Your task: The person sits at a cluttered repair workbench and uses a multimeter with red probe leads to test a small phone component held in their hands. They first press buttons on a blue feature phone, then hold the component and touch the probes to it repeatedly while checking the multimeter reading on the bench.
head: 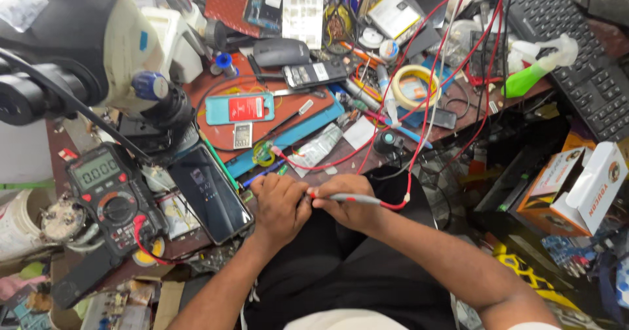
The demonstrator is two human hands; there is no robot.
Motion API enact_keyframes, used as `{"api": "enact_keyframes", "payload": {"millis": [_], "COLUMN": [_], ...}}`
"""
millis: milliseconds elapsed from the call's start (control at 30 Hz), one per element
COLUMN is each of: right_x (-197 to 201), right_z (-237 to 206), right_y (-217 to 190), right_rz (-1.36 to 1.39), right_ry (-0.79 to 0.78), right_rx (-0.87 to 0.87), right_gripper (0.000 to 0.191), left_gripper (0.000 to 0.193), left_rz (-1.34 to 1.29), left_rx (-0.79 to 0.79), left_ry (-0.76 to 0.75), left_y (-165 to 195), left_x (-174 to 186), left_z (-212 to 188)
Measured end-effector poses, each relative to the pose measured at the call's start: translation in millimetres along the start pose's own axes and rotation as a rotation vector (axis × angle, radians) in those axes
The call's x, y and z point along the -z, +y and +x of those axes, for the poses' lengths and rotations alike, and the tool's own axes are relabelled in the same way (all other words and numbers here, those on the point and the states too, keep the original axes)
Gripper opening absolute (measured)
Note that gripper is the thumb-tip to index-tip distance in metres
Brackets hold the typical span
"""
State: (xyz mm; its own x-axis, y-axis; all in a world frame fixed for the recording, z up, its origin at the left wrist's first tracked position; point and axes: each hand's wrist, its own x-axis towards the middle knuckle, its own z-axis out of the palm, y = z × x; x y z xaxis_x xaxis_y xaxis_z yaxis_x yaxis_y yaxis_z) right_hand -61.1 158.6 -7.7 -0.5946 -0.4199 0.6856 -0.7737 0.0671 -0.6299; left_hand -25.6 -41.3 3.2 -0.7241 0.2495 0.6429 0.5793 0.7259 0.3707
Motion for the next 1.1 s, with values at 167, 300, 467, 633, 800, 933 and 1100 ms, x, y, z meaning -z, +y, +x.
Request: {"api": "enact_keyframes", "payload": {"millis": [167, 300, 467, 633, 800, 933, 1100], "right_x": [2.4, 1.8, 0.9, 1.3, 0.2, -0.7, -2.8], "right_z": [-0.4, -0.5, -0.5, -0.9, -0.9, -4.4, -7.1], "right_y": [-1.6, -1.9, -1.1, -1.2, -0.6, 0.3, 7.0], "right_rz": [-0.011, -0.05, -0.037, -0.034, -0.025, -0.016, 0.036], "right_ry": [-0.013, -0.036, -0.024, -0.016, -0.01, -0.019, 0.012], "right_rx": [-0.018, -0.019, -0.016, 0.006, 0.019, 0.009, 0.039], "right_gripper": [0.016, 0.016, 0.018, 0.017, 0.018, 0.019, 0.02], "left_gripper": [0.02, 0.019, 0.021, 0.023, 0.022, 0.021, 0.02], "left_rz": [0.0, -0.03, -0.021, -0.023, -0.023, -0.038, -0.038], "left_rx": [-0.004, 0.029, 0.009, -0.005, 0.01, 0.017, 0.015], "left_ry": [-0.004, -0.034, -0.016, -0.011, -0.001, -0.005, 0.015], "left_y": [3.0, 5.1, 4.5, 3.2, 2.3, 1.6, -0.7], "left_x": [1.5, 3.8, 2.6, 2.2, 1.7, 2.0, 1.0], "left_z": [1.1, -0.3, 0.2, -0.5, -0.4, -2.3, -3.6]}}
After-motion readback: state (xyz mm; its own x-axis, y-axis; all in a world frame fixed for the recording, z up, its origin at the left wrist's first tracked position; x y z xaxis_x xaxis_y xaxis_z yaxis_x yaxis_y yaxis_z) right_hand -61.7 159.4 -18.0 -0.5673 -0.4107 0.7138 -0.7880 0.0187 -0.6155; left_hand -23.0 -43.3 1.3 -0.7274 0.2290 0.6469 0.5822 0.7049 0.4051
